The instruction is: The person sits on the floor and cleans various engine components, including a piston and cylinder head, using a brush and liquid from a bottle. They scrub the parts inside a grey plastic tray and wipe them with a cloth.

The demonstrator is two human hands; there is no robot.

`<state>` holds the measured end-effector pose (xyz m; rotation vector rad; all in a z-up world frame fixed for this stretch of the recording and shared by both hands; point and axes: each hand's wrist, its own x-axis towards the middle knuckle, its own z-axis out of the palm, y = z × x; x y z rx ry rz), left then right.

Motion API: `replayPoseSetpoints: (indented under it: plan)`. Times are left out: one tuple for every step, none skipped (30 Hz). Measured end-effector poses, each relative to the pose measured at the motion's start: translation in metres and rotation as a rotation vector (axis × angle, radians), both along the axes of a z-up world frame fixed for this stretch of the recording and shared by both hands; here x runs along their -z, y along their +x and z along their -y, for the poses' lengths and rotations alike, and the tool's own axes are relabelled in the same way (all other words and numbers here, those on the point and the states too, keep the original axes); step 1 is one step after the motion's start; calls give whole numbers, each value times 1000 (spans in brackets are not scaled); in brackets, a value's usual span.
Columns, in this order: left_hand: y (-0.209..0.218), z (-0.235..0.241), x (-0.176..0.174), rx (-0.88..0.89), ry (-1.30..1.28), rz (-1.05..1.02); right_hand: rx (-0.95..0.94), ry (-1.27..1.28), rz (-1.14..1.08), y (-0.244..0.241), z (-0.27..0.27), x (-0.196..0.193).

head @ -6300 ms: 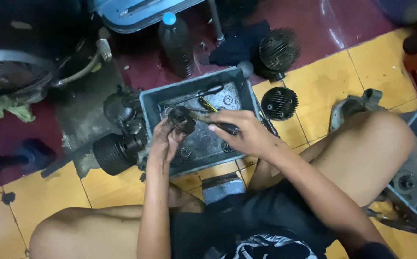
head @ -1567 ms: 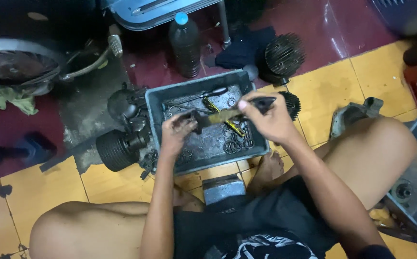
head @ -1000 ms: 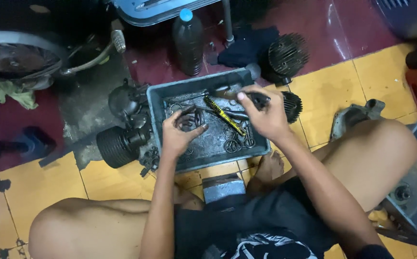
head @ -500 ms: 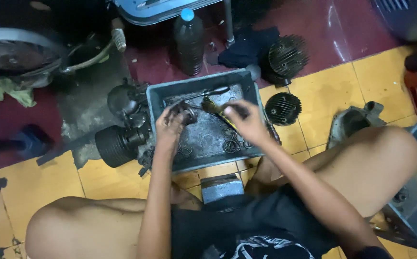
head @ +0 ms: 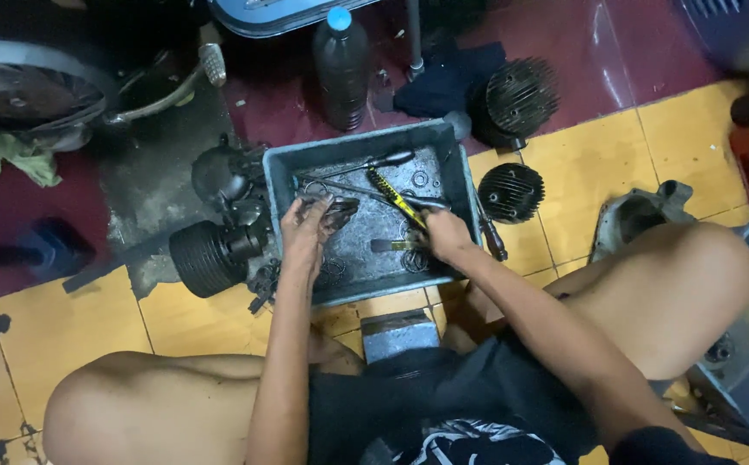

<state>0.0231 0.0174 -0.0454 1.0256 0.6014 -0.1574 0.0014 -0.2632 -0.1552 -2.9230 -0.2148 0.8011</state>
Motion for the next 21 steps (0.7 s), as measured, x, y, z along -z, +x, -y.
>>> replayPoseSetpoints:
  plan:
    - [0,2,-1,0,-1,1,0,-1,1,2,0,0]
    - [0,3,-2,8,-4,-9,-1,-27,-48,3,0,1]
    - [0,4,-4,15,-6,-18,-2,-52,-97,3,-1,2]
    - [0,5,-11,17,-3,-16,-1,-49,-95,3,-3,5]
    - [-1,6,-18,-11,-56,-55,14,-27,-114,3,-4,7]
    - [-2,8,-25,-42,-108,-95,24,-6,-133,3,-6,9]
    - [-2,4,-19,-44,-106,-94,22,-4,-133,3,-6,14]
    - [-2,1,-11,18,-125,-141,32,8,-138,2,-5,18]
    - [-3,-2,-4,80,-143,-188,43,19,-143,1,-4,23]
    - [-6,-7,12,84,-143,-187,46,19,-142,2,-7,13]
    - [-10,-12,27,175,-40,-252,66,3,-157,2,-9,3]
    - [-16,-18,43,260,64,-318,80,-12,-175,2,-13,-7]
    - [-18,-15,37,257,65,-321,77,-11,-177,4,-17,-20]
    - [-18,-13,32,425,391,-322,88,-31,-147,8,-22,-33]
    - [-18,-11,27,591,720,-316,99,-50,-117,12,-25,-45]
    - [-19,-9,30,597,720,-313,105,-52,-117,11,-29,-49]
    - [-19,-7,32,633,746,-259,238,128,-126,9,-33,-52]
    - [-21,-6,35,667,773,-208,368,311,-135,7,-38,-55]
    - [-22,-4,18,671,774,-209,372,312,-136,10,-41,-71]
    - [-21,-2,0,653,708,-198,465,577,-193,16,-46,-87]
    - [-20,0,-18,635,642,-186,555,843,-250,22,-50,-103]
